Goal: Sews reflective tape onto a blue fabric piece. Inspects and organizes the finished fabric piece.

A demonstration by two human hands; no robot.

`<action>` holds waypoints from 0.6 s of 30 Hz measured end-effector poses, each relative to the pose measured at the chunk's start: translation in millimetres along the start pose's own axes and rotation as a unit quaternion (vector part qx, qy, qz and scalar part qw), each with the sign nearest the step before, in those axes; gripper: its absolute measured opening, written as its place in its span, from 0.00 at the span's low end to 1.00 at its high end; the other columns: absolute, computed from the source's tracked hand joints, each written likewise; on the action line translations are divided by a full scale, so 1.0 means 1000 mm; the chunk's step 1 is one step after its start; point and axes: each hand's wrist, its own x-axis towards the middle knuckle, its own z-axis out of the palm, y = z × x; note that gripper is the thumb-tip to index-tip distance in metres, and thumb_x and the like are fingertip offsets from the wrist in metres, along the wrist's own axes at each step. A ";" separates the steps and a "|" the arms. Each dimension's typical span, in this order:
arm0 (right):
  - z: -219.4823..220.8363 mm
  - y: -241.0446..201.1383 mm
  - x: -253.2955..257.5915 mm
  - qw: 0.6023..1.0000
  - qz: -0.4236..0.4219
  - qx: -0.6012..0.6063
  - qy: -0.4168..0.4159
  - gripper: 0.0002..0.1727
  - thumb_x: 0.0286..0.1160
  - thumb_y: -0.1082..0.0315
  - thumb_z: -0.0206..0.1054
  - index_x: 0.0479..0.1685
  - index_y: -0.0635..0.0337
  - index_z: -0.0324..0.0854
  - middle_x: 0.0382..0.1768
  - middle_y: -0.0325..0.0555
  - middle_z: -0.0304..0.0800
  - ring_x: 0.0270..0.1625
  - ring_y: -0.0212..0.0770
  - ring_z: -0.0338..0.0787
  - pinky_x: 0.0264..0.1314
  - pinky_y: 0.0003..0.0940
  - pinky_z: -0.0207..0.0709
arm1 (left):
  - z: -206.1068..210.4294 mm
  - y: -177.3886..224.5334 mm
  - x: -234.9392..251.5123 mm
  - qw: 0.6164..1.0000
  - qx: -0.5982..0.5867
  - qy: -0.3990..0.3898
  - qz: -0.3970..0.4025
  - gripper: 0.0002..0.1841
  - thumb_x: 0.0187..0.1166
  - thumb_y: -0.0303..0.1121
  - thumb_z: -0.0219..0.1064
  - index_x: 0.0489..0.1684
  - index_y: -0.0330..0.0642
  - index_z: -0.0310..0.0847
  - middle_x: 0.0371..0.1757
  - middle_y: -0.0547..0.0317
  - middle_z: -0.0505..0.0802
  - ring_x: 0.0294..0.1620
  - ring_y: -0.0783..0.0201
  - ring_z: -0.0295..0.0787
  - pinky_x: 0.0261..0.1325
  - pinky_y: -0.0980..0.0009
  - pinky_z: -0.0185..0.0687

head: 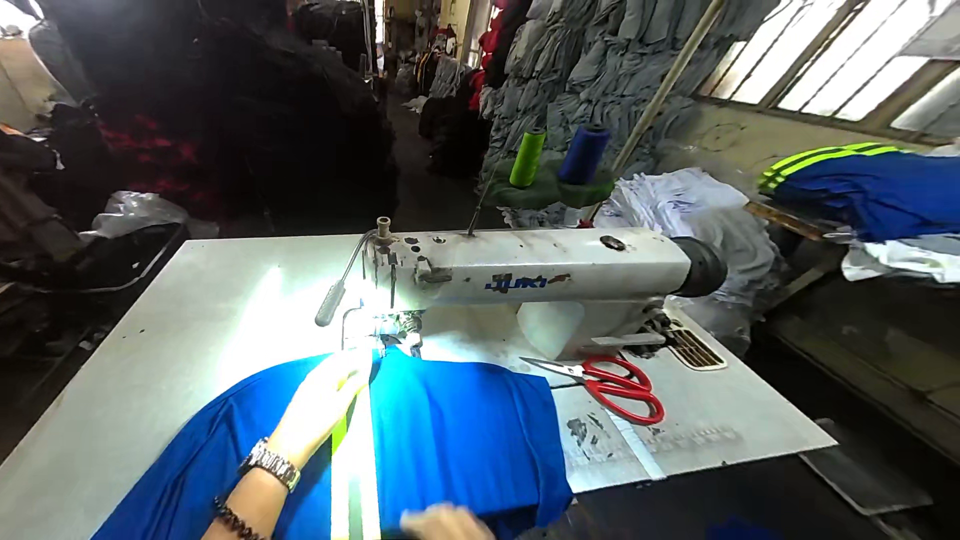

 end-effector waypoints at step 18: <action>-0.008 0.025 0.064 0.972 -0.161 -0.094 0.144 0.14 0.81 0.60 0.65 0.58 0.50 0.92 0.60 0.46 0.93 0.65 0.50 0.90 0.69 0.48 0.81 | 0.001 0.006 0.010 0.995 0.058 0.006 -0.081 0.16 0.85 0.40 0.62 0.53 0.36 0.86 0.46 0.48 0.91 0.49 0.56 0.89 0.58 0.58 0.83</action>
